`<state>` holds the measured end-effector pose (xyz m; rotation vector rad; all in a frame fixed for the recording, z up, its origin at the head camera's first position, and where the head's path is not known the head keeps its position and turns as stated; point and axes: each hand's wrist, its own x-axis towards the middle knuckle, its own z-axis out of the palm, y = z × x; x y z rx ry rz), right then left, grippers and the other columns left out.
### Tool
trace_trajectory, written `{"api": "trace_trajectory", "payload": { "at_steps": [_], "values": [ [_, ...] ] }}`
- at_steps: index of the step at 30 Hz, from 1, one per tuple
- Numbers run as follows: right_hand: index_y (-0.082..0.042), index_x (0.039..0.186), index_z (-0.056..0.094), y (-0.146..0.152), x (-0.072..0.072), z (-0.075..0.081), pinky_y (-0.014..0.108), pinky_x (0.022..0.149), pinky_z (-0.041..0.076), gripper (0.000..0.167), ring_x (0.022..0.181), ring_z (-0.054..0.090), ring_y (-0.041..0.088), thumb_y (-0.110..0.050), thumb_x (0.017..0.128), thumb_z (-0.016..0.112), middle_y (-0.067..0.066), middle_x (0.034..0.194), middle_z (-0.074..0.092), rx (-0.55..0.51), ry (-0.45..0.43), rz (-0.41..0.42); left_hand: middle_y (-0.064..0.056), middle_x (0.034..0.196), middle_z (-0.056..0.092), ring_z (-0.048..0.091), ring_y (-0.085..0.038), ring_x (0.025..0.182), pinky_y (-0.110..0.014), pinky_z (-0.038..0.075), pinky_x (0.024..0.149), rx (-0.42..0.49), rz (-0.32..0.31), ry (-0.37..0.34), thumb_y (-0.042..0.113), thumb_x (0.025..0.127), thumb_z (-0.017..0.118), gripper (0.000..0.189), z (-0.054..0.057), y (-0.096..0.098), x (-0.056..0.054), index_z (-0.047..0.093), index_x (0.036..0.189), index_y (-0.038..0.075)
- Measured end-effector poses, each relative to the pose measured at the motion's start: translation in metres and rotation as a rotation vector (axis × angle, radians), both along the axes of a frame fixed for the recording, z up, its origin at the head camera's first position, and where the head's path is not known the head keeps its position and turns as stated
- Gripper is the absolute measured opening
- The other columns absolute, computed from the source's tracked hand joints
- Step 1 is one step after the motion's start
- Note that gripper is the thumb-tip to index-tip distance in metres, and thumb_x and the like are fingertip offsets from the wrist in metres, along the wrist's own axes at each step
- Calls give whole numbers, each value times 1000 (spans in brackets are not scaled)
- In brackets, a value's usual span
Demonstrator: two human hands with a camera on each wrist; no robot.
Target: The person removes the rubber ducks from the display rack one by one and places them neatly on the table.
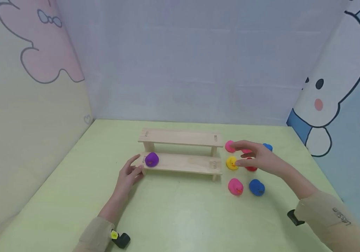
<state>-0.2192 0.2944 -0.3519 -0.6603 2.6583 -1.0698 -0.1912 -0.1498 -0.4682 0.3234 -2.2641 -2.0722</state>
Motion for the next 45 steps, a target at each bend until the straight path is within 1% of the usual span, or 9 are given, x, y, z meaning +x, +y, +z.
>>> {"api": "trace_trajectory", "payload": {
  "at_steps": [6, 11, 16, 21, 27, 34, 37, 41, 45],
  "values": [
    [-15, 142, 51, -29, -12, -1, 16, 89, 53, 53, 121, 56, 33, -21, 93, 69, 13, 143, 54, -101, 45, 76, -1, 96, 60, 63, -14, 91, -30, 57, 92, 1, -6, 7, 15, 96, 63, 52, -5, 2, 1, 49, 145, 27],
    [-11, 142, 50, -58, -22, 0, 15, 94, 51, 53, 126, 56, 32, -12, 92, 68, 17, 144, 52, -221, 51, 164, -3, 98, 61, 64, -14, 90, -29, 58, 90, -3, -1, 17, 17, 96, 64, 52, -6, 3, 0, 49, 145, 28],
    [-9, 142, 50, -91, -30, -2, 30, 102, 53, 54, 130, 55, 30, -8, 91, 68, 15, 147, 51, -312, 38, 241, -3, 97, 61, 63, -13, 88, -28, 58, 89, -8, -10, 15, 17, 96, 63, 53, -3, 4, 1, 49, 145, 27],
    [-16, 142, 52, -130, -35, -7, 44, 108, 48, 56, 132, 55, 27, -11, 90, 71, 6, 146, 53, -335, 30, 270, -2, 97, 59, 63, -13, 89, -29, 58, 90, 2, -8, 7, 17, 96, 63, 52, -3, 3, 2, 48, 145, 26],
    [-16, 140, 54, -174, -35, -21, 45, 111, 45, 55, 135, 52, 25, -14, 89, 73, 3, 145, 55, -361, 28, 270, -1, 96, 60, 64, -13, 90, -32, 58, 92, 21, -12, -6, 17, 97, 62, 52, -2, 2, 3, 48, 146, 26],
    [-19, 137, 58, -217, -27, -42, 40, 110, 46, 47, 135, 52, 23, -22, 92, 71, 0, 142, 59, -391, 62, 189, -3, 99, 60, 62, -13, 92, -34, 56, 95, 34, -18, -18, 17, 98, 60, 51, 1, 0, 4, 47, 147, 27],
    [-13, 135, 60, -231, -23, -52, 39, 108, 49, 44, 134, 53, 24, -22, 93, 69, 4, 143, 58, -419, 92, 165, -3, 100, 61, 62, -12, 93, -34, 56, 96, 33, -21, -17, 17, 99, 59, 51, 0, -2, 3, 47, 147, 26],
    [-4, 132, 60, -244, -21, -65, 40, 103, 52, 41, 131, 56, 28, -15, 93, 68, 12, 144, 56, -476, 118, 158, -2, 100, 61, 62, -12, 92, -33, 56, 95, 32, -24, -10, 17, 99, 59, 50, 0, -3, 3, 47, 147, 26],
    [-5, 131, 61, -253, -22, -75, 37, 101, 54, 42, 122, 62, 28, -15, 91, 71, 14, 140, 59, -467, 112, 143, -2, 99, 60, 62, -12, 92, -31, 56, 94, 37, -25, -4, 17, 99, 59, 50, 1, -4, 3, 47, 147, 26]
  ]
}}
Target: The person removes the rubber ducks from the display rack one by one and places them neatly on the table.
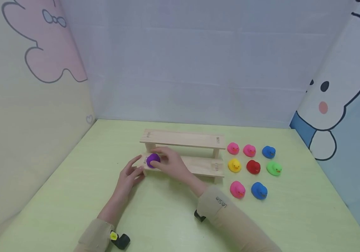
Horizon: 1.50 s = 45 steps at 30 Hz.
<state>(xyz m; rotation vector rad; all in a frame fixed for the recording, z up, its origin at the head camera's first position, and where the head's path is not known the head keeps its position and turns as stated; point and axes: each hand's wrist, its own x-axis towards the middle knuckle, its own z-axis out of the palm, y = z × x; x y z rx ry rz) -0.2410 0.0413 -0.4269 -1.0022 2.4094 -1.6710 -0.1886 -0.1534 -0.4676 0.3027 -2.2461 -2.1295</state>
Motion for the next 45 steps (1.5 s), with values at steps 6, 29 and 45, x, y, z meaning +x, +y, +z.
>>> {"api": "trace_trajectory", "payload": {
  "at_steps": [6, 29, 45],
  "values": [
    [-9, 128, 63, -6, 0, -6, 31, 99, 54, 41, 118, 63, 21, -21, 89, 73, 8, 133, 63, 73, 17, -48, -3, 101, 60, 62, -13, 94, -30, 56, 96, 3, -12, 4, 17, 100, 57, 49, 1, 0, 1, 46, 147, 25],
    [-14, 125, 65, 2, 3, 1, 33, 97, 55, 39, 113, 64, 19, -23, 88, 74, 6, 125, 67, 180, -15, -12, -1, 98, 59, 61, -11, 91, -31, 56, 94, 4, -3, 8, 18, 99, 58, 50, 1, 0, 0, 46, 147, 25],
    [-16, 118, 69, 38, 20, 26, 37, 88, 59, 33, 106, 65, 17, -23, 86, 77, 1, 116, 70, 279, 99, 47, -5, 102, 62, 62, -14, 93, -36, 55, 98, -24, 15, 10, 21, 98, 61, 52, 1, 2, 1, 46, 147, 25]
  ]
}}
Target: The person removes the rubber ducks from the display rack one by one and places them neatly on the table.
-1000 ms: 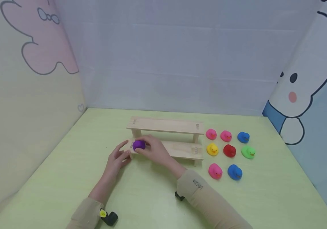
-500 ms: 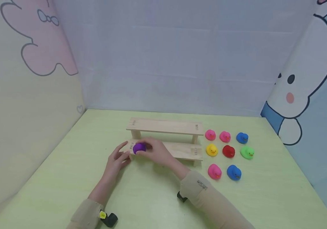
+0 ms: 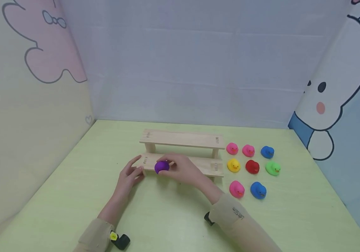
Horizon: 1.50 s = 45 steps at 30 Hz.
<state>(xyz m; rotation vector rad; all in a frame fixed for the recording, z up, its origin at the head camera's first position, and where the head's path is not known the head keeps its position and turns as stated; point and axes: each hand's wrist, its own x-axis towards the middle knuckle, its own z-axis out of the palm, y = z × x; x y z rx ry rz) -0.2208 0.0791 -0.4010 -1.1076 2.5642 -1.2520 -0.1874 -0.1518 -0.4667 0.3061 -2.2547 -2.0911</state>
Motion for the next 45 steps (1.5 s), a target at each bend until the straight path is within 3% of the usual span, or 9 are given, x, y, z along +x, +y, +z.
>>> {"api": "trace_trajectory", "payload": {
  "at_steps": [6, 14, 20, 23, 30, 37, 41, 45],
  "values": [
    [-22, 124, 66, 22, 6, 5, 41, 91, 57, 37, 108, 63, 15, -25, 88, 75, -3, 122, 69, 32, 4, -32, -4, 100, 61, 61, -13, 93, -34, 56, 96, -8, 1, 5, 21, 98, 61, 50, -1, 0, 1, 48, 146, 26],
    [-24, 124, 66, 51, 6, 4, 44, 88, 57, 38, 106, 62, 14, -23, 87, 76, -6, 121, 69, -9, 44, -39, -4, 100, 61, 61, -10, 90, -26, 56, 89, -13, 2, 11, 21, 98, 61, 48, -2, -2, 1, 50, 145, 27],
    [-21, 124, 66, 74, 9, 2, 35, 85, 59, 41, 104, 63, 14, -21, 85, 78, -2, 122, 70, -36, 86, -72, -2, 99, 61, 60, -11, 90, -28, 56, 91, -5, -17, 9, 21, 98, 61, 50, -1, 0, 0, 48, 146, 26],
    [-19, 124, 67, 85, 11, 2, 32, 84, 58, 41, 104, 64, 17, -21, 85, 78, 1, 122, 70, -53, 95, -108, 0, 98, 59, 60, -11, 90, -28, 55, 91, -4, -10, 3, 20, 98, 61, 49, 0, 1, 0, 49, 145, 26],
    [-24, 126, 66, 117, 21, 2, 38, 85, 59, 42, 107, 61, 18, -23, 86, 78, -1, 126, 67, -45, 64, -218, 1, 97, 58, 60, -11, 91, -29, 56, 92, -6, -19, 0, 18, 99, 60, 49, 0, 4, 0, 49, 146, 25],
    [-26, 127, 64, 149, 32, 6, 30, 85, 59, 44, 108, 63, 20, -25, 85, 78, 2, 131, 64, 24, 110, -328, 1, 97, 59, 60, -11, 91, -30, 56, 93, 0, -20, -10, 19, 98, 61, 51, 0, 2, 0, 47, 147, 26],
    [-21, 130, 62, 169, 34, 7, 21, 83, 57, 44, 104, 63, 16, -20, 87, 75, 6, 127, 66, 25, 129, -368, 1, 97, 59, 60, -10, 91, -29, 56, 92, 1, -17, -7, 21, 98, 61, 50, 1, -1, -2, 48, 146, 27],
    [-16, 134, 58, 191, 37, 6, 13, 81, 53, 43, 101, 62, 10, -18, 92, 70, 10, 126, 63, 31, 95, -403, 2, 98, 59, 60, -10, 92, -27, 55, 91, 14, -15, -15, 21, 99, 61, 49, 1, -2, -2, 48, 146, 27]
  ]
}}
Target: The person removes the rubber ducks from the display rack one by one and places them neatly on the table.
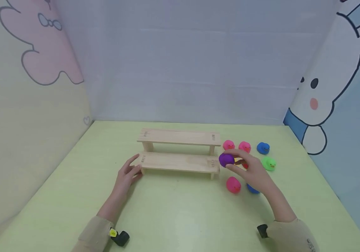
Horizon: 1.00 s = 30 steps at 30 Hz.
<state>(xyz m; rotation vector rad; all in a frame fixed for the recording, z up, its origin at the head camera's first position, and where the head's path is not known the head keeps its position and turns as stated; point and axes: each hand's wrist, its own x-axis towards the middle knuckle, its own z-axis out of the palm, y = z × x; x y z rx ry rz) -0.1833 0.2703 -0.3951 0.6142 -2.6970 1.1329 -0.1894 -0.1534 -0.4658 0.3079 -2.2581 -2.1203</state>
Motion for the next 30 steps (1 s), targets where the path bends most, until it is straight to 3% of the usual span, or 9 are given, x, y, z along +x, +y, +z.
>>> {"api": "trace_trajectory", "payload": {
  "at_steps": [6, 10, 14, 20, 25, 30],
  "values": [
    [-14, 138, 53, 36, 9, -1, 6, 80, 49, 47, 104, 51, -7, -22, 94, 68, 11, 130, 59, 29, -42, -85, 1, 99, 58, 60, -11, 94, -31, 55, 96, 5, -4, 7, 20, 99, 59, 50, -2, -2, -1, 47, 147, 26],
    [-10, 137, 53, 64, 13, -6, 3, 79, 47, 46, 103, 44, -20, -20, 94, 67, -18, 126, 55, 16, -46, -114, 1, 99, 58, 60, -12, 95, -37, 54, 100, 17, -7, 8, 19, 99, 59, 50, -3, 0, -2, 47, 147, 26],
    [-5, 136, 53, 92, 17, -15, 2, 78, 47, 44, 103, 46, -23, -14, 95, 66, -37, 118, 48, -29, -54, -122, 1, 100, 58, 61, -14, 97, -39, 52, 103, 36, -17, -6, 19, 99, 60, 51, -5, 2, -4, 46, 147, 26],
    [1, 135, 51, 118, 18, -30, 5, 76, 51, 44, 98, 51, -23, -14, 96, 65, -38, 112, 52, -75, -152, -123, -1, 100, 58, 61, -17, 99, -42, 52, 103, 47, -14, -21, 17, 99, 59, 53, -7, 1, -6, 43, 149, 23],
    [4, 135, 48, 131, 17, -35, 8, 74, 52, 48, 96, 48, -26, -21, 97, 63, -43, 109, 49, -36, -246, -137, 0, 100, 58, 61, -17, 100, -40, 53, 102, 33, -10, -21, 17, 99, 59, 53, -4, -1, -3, 43, 149, 23],
    [4, 135, 50, 142, 17, -42, 9, 76, 51, 49, 97, 47, -27, -20, 95, 66, -44, 109, 50, 5, -283, -113, 0, 99, 58, 61, -15, 97, -38, 53, 101, 15, -6, -2, 20, 99, 60, 51, 1, 0, -1, 46, 147, 27]
  ]
}}
